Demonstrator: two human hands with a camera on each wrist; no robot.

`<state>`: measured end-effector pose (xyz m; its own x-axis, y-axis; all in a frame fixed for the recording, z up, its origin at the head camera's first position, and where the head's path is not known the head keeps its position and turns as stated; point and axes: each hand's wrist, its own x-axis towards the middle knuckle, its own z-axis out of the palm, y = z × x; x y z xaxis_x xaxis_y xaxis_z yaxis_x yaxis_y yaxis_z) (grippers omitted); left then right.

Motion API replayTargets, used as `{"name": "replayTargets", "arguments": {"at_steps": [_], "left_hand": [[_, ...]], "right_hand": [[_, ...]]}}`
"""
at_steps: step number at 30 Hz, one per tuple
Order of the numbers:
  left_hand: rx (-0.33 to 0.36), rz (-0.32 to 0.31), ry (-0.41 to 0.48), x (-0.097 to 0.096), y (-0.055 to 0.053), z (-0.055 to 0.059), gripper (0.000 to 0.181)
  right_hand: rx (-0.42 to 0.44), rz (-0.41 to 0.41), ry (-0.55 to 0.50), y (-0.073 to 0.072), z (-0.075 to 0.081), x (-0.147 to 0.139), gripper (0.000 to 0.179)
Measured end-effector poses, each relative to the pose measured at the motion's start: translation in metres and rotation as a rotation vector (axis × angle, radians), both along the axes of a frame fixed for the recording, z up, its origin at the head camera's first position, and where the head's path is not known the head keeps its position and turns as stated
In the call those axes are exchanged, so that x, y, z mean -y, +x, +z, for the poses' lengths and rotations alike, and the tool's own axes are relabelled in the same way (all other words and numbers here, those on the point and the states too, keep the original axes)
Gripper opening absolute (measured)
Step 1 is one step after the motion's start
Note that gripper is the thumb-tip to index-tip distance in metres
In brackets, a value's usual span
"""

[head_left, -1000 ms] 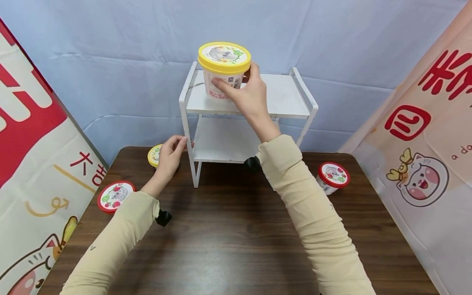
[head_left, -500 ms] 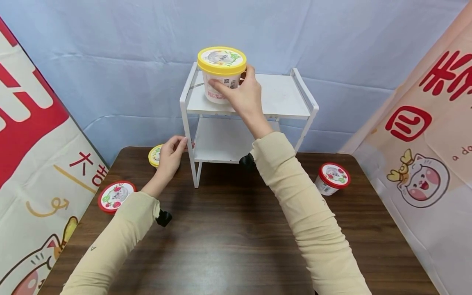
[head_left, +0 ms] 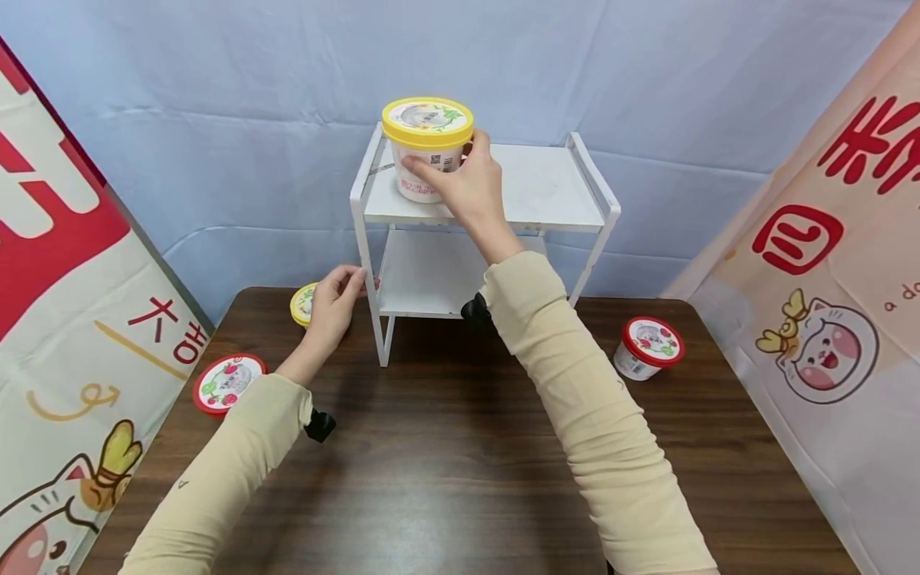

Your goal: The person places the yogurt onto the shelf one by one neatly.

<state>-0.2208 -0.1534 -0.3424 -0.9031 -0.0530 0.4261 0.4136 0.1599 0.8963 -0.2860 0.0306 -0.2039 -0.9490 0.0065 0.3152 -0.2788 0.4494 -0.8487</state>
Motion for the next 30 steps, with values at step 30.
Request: {"name": "replayTargets", "arguments": {"at_steps": [30], "left_hand": [[0.006,-0.004,-0.013,0.003,0.000,-0.001,0.025]], "right_hand": [[0.050,0.007,0.146,0.007,0.001,-0.010,0.093]]}}
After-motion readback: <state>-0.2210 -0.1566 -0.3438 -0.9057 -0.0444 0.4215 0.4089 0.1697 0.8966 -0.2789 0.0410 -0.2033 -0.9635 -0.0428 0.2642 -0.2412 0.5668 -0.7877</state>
